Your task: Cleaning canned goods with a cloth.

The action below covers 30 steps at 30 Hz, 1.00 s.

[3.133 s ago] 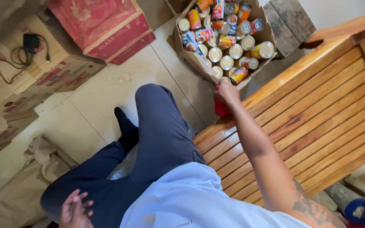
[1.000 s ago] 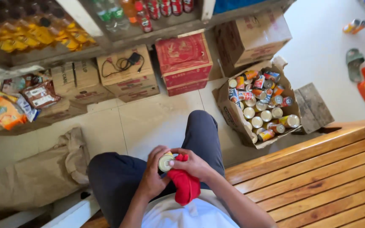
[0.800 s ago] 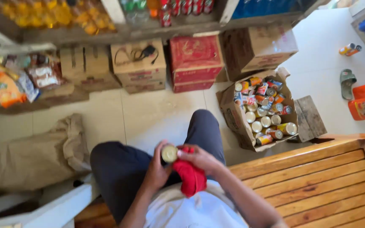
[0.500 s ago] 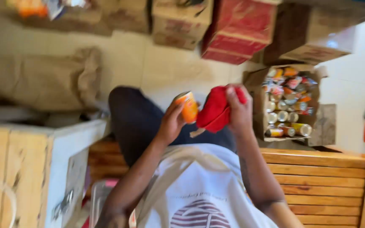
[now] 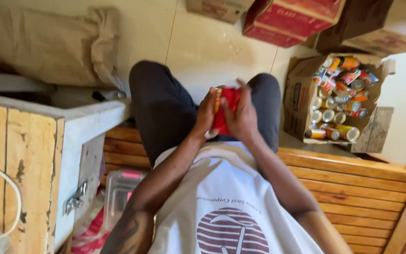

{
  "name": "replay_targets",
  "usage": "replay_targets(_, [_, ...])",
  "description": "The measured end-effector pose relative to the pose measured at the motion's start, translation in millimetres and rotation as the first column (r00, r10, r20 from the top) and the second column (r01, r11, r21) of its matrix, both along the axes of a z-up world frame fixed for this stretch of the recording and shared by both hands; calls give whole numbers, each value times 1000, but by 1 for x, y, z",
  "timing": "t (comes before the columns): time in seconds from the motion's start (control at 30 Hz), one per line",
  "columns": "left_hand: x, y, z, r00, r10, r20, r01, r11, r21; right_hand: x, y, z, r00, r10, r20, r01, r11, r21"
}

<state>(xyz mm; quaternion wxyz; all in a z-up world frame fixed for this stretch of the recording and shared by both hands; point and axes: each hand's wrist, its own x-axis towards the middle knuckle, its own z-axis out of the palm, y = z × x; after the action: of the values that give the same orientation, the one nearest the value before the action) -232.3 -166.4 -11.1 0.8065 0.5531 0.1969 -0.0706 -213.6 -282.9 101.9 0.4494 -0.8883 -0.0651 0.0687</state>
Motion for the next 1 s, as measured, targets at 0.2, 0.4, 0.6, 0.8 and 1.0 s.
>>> replay_targets(0.2, [-16, -25, -115, 844, 1, 537, -50, 996, 77, 11, -5, -17, 981, 15, 193, 13, 990, -143])
replay_targets(0.4, [9, 1, 46, 997, 16, -78, -16, 1000, 5, -14, -11, -43, 910, 210, 357, -99, 948, -302])
replay_targets(0.6, [23, 7, 49, 987, -97, -131, 123, 970, 209, 24, -4, -2, 921, 40, 387, 22, 988, -156])
replay_targets(0.8, [101, -21, 46, 728, -326, 603, -60, 846, 530, 14, -31, 27, 838, -5, 546, 88, 988, -126])
replay_targets(1.0, [160, -39, 255, 935, -211, 285, 183, 975, 123, 69, -58, 85, 760, -208, 615, -86, 906, 413])
